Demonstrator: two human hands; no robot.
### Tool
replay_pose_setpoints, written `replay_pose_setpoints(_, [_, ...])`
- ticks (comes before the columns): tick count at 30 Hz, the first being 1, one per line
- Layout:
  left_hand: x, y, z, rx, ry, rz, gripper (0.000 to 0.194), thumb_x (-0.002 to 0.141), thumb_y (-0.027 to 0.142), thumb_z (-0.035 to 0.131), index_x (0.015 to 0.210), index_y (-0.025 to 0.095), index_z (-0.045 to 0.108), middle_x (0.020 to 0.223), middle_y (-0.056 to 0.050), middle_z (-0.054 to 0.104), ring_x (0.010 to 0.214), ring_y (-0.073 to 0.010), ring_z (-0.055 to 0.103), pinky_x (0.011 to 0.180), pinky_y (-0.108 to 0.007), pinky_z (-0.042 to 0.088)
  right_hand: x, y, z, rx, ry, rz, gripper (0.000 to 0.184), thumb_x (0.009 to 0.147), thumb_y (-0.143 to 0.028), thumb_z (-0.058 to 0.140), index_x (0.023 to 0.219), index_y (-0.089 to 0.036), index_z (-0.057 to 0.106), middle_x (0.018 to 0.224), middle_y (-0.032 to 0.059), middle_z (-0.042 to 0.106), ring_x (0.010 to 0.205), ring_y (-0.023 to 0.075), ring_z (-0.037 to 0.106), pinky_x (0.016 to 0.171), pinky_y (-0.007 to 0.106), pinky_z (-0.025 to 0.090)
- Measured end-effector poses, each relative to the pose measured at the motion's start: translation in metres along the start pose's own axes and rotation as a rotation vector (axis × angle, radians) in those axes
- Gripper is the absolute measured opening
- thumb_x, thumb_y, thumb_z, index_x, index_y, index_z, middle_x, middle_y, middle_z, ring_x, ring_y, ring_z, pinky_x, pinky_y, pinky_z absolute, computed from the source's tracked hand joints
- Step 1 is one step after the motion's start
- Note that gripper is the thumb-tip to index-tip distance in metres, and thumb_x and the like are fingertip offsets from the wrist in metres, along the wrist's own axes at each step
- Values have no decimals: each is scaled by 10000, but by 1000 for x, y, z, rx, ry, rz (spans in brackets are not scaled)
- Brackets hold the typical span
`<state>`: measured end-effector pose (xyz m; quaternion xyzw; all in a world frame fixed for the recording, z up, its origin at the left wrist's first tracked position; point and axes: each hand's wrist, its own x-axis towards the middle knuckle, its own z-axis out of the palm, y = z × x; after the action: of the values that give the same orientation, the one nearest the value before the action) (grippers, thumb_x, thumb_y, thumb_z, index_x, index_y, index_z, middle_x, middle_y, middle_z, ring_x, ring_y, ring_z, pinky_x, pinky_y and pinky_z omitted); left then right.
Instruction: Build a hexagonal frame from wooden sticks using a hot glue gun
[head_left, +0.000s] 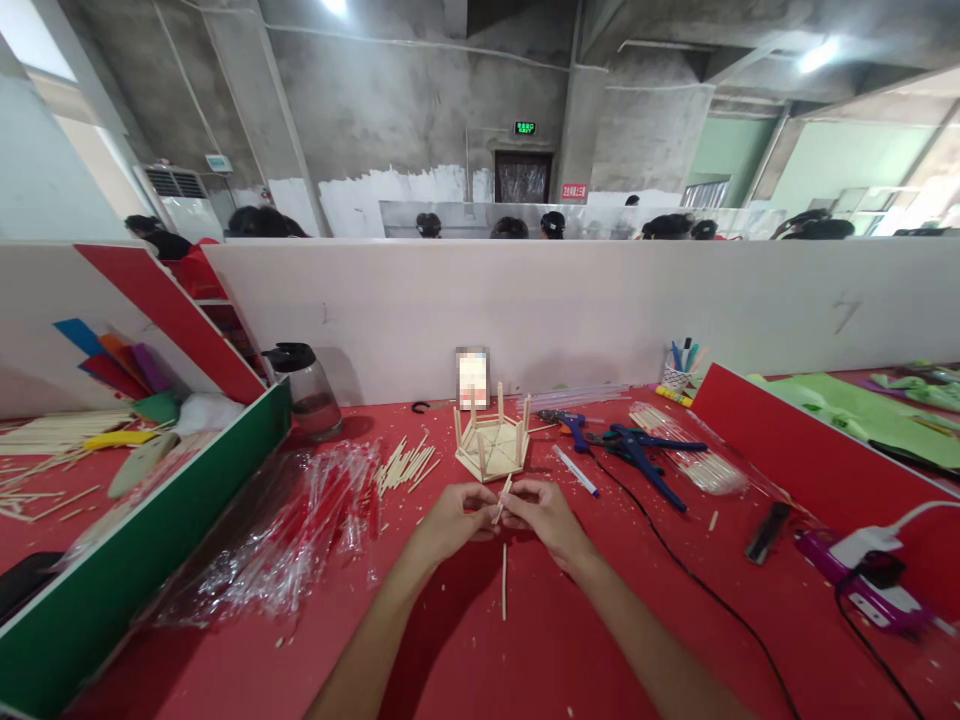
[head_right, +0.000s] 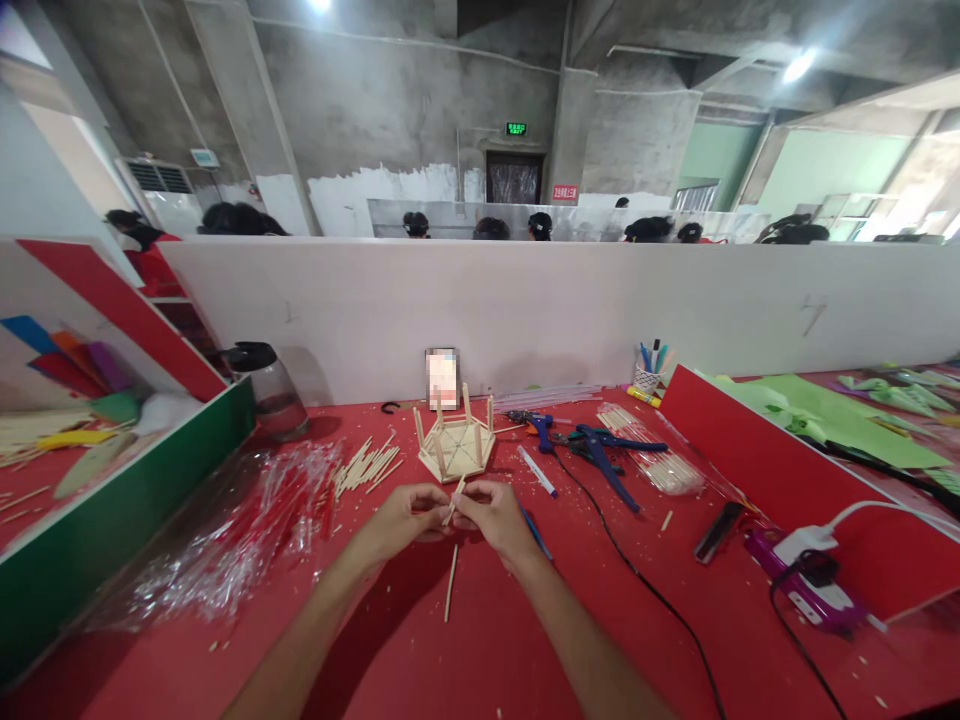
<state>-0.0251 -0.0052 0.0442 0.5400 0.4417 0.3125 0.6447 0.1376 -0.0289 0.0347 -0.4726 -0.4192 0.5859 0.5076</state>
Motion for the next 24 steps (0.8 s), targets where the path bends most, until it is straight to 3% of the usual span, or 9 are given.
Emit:
replay_pose_setpoints(5, [2, -3, 2, 16, 28, -14, 337, 596, 364, 807, 767, 163, 596, 707, 22, 647, 607, -139, 655, 669, -313, 559, 0, 1, -1, 1, -30, 6, 424, 585, -522, 843, 723, -143, 713, 712, 23, 702, 647, 126, 652, 679, 252, 550])
replay_pose_setpoints(14, [3, -2, 3, 27, 24, 9, 317, 583, 369, 793, 709, 158, 593, 609, 43, 611, 552, -125, 627, 621, -276, 542, 3, 3, -2, 10, 34, -13, 446, 560, -549, 847, 732, -157, 721, 661, 5, 684, 613, 134, 630, 650, 271, 548])
replay_pose_setpoints(24, [1, -2, 4, 41, -9, -18, 359, 539, 411, 808, 691, 154, 608, 632, 37, 619, 563, -128, 609, 650, -311, 548, 5, 4, -7, -62, -45, -10, 428, 577, -545, 840, 683, -145, 730, 627, 1, 673, 588, 115, 598, 634, 244, 506])
